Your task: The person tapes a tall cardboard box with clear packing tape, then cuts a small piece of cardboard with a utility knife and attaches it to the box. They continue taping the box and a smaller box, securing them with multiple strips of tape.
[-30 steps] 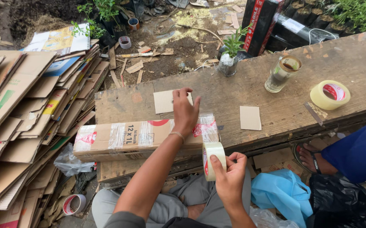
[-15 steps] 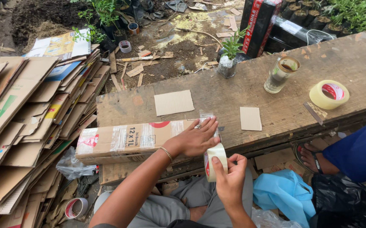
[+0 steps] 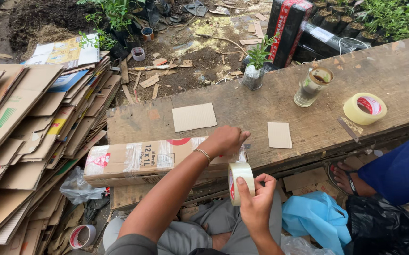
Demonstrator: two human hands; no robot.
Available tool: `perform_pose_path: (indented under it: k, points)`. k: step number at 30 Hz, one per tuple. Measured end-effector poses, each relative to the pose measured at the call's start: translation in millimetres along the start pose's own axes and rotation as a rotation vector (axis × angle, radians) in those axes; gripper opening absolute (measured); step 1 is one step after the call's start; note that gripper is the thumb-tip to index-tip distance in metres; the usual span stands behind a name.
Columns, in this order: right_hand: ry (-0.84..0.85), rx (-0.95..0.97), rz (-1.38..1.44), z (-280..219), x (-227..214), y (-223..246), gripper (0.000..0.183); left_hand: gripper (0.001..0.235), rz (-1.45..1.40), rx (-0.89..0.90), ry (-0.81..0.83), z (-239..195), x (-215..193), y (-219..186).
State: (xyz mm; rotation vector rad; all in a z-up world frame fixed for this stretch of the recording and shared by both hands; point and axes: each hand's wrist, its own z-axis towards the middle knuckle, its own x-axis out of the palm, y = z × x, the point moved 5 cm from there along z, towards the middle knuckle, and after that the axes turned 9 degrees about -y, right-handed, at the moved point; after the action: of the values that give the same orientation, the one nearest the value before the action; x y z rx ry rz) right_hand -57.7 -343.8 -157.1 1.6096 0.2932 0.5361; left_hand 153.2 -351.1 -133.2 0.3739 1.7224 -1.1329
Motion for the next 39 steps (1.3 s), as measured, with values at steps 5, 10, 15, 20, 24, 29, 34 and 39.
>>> perform_pose_path:
  k: [5, 10, 15, 20, 24, 29, 34, 39]
  points:
    - [-0.056, 0.005, 0.05, -0.8, 1.4, -6.5, 0.056, 0.08, 0.129, -0.022, 0.01, 6.2, -7.1, -5.8]
    - [-0.04, 0.046, -0.05, -4.4, -2.9, -17.5, 0.04, 0.09, 0.184, -0.136, 0.008, -10.7, -22.5, -9.6]
    - [-0.026, 0.015, -0.071, -2.1, -6.3, -19.2, 0.037, 0.092, 0.178, 0.044, -0.154, -22.9, -20.2, -20.5]
    - [-0.015, -0.015, -0.072, -1.8, -2.9, -20.4, 0.037, 0.105, 0.1, 0.271, -0.349, -24.7, -2.7, -20.3]
    - [-0.02, -0.054, -0.085, 4.4, -5.8, -16.0, 0.038, 0.113, 0.17, 0.09, -0.107, -9.0, 12.5, -10.6]
    - [0.003, -0.068, -0.094, -0.7, -5.0, -18.2, 0.039, 0.12, -0.262, -0.067, -0.032, 2.8, -20.7, 2.3]
    - [0.03, -0.061, -0.083, 1.9, -10.1, -19.4, 0.038, 0.111, 0.129, 0.201, -0.139, -67.7, -79.0, 50.6]
    - [0.061, -0.106, -0.093, 2.3, -6.2, -22.6, 0.039, 0.134, 0.463, 0.147, -0.021, -139.7, -86.5, 75.3]
